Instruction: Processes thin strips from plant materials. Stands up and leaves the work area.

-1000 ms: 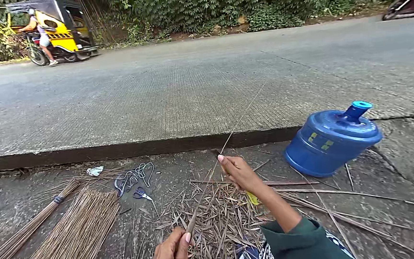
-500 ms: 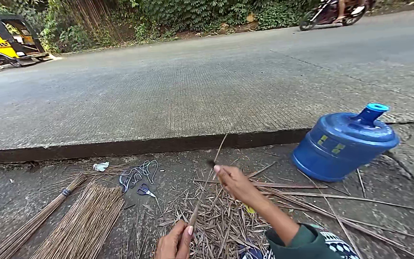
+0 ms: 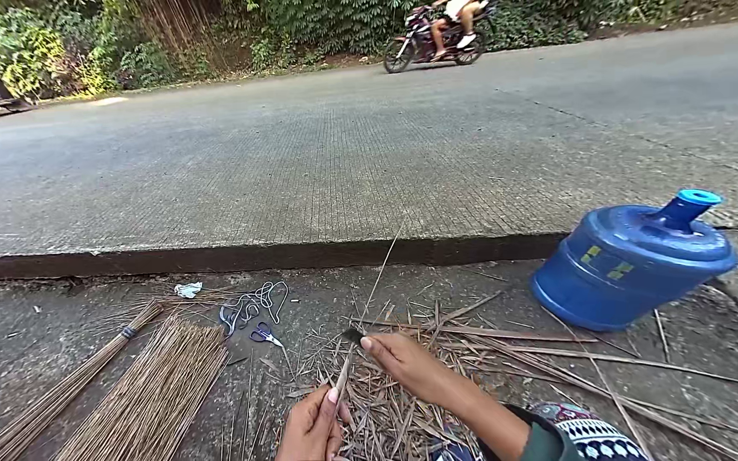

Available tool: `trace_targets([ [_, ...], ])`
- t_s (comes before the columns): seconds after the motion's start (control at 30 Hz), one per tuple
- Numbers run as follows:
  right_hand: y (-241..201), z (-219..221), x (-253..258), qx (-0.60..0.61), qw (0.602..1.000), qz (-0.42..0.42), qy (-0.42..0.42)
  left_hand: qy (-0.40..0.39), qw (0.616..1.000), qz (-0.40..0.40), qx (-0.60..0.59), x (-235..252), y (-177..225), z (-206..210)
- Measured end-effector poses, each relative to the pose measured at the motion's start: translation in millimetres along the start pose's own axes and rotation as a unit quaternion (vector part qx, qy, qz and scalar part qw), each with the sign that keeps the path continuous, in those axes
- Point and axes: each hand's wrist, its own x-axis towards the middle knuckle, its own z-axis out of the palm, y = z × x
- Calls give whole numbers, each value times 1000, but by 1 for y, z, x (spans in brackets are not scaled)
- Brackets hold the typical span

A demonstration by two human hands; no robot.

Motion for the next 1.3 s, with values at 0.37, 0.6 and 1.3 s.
trace_targets([
  [0.37, -2, 19, 1, 45, 998, -30, -35, -22, 989, -66, -131, -1, 1, 1],
  [0.6, -10, 5, -2, 54, 998, 3, -7, -104, 943, -76, -308, 0, 4, -4],
  [1.3, -29, 22, -13, -139, 976, -76, 147, 6, 988, -90, -129, -2, 4, 8],
])
